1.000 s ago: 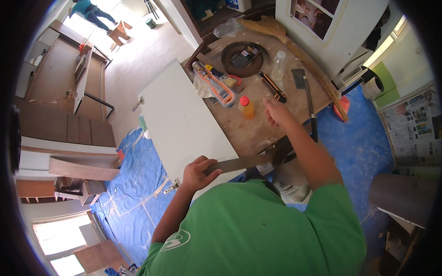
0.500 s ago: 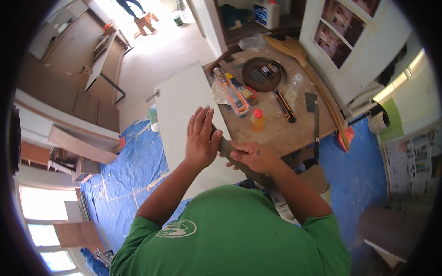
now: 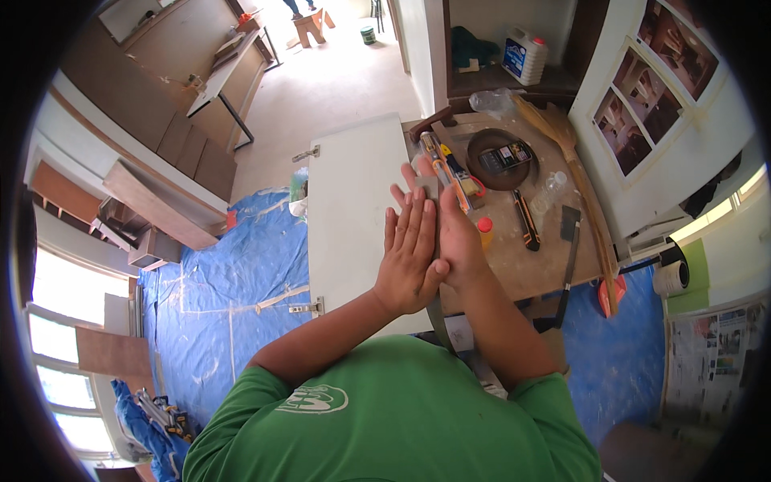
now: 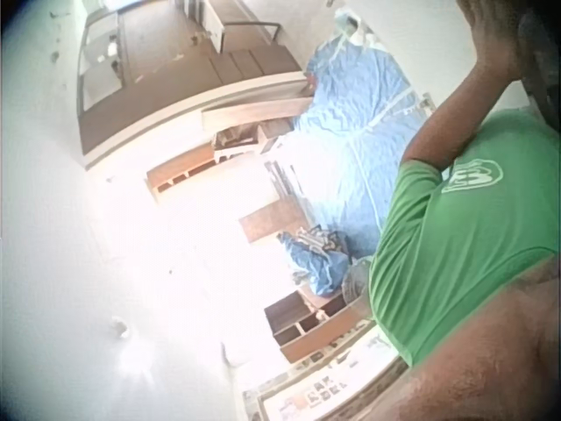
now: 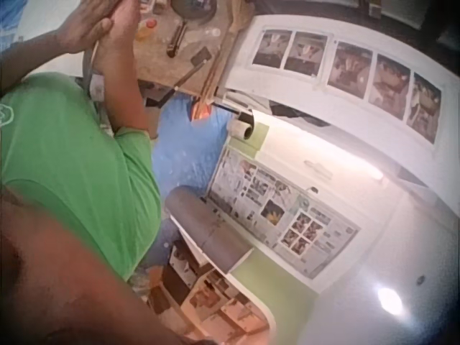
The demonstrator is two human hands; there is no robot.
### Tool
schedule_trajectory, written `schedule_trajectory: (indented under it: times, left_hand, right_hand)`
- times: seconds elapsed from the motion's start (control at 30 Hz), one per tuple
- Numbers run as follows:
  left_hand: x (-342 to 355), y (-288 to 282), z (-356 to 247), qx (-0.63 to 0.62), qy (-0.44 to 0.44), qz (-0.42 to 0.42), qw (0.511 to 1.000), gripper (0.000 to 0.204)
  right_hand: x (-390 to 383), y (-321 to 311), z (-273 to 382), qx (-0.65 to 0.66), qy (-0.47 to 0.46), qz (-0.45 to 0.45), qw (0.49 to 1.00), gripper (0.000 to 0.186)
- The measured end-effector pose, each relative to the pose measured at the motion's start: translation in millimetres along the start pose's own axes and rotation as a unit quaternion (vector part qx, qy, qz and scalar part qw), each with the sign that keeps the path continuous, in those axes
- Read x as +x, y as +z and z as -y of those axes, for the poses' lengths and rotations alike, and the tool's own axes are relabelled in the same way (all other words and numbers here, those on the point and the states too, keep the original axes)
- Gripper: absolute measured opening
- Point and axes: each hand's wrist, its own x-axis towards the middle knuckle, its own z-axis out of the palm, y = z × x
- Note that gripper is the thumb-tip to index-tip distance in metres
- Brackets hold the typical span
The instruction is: The person applies a strip of brown edge banding to the edge of a white cabinet door. They use scissors to trim the banding, a sanding block to smooth the edge, and a liquid from a bottle to assist adhesion. The person repeatedly aligns, presses, and trims the banding along the door edge.
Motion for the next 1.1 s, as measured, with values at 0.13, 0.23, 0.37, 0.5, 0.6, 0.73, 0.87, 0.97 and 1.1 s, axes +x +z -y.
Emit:
schedule_trajectory:
  times: [0.13,0.23,0.37,0.5,0.6,0.73,0.87,0.97,1.1]
  left_hand:
    - [-10.5,0.7,-10.2,0.026,0.018,0.054,0.998,0.082]
    - [-2.9,-1.3,-10.2,0.009,0.021,0.049,0.999,0.083]
    - [24.0,-8.3,-4.1,-0.019,0.010,-0.005,1.000,0.083]
    - [54.1,-15.9,14.2,-0.008,-0.019,-0.078,0.997,0.076]
    - [68.6,-23.1,31.6,-0.052,-0.086,-0.132,0.986,0.070]
    - [78.0,-7.5,77.3,-0.153,-0.232,-0.267,0.923,0.057]
    - [26.3,-5.0,90.4,-0.309,-0.318,-0.027,0.896,0.047]
    - [-30.8,13.0,69.3,-0.582,-0.287,0.068,0.758,0.050]
    - [-57.3,-4.4,30.2,-0.517,-0.332,0.192,0.765,0.039]
  right_hand:
    - [4.9,3.4,16.0,-0.028,0.003,-0.025,0.999,0.079]
    - [5.9,-2.3,17.7,0.006,-0.001,-0.025,1.000,0.075]
    - [0.8,4.6,7.9,0.104,-0.014,-0.008,0.994,0.073]
    - [-9.3,3.8,-4.1,-0.009,0.015,-0.060,0.998,0.067]
    - [-13.3,-0.5,-12.3,-0.091,0.037,-0.070,0.993,0.057]
    - [-19.0,6.5,-14.5,-0.133,-0.004,-0.064,0.989,0.046]
    - [-13.4,0.6,9.3,-0.113,-0.061,-0.147,0.981,0.041]
    - [-0.4,-10.9,28.8,-0.069,-0.119,-0.181,0.974,0.037]
    - [20.8,-31.4,39.7,-0.046,-0.179,-0.190,0.964,0.033]
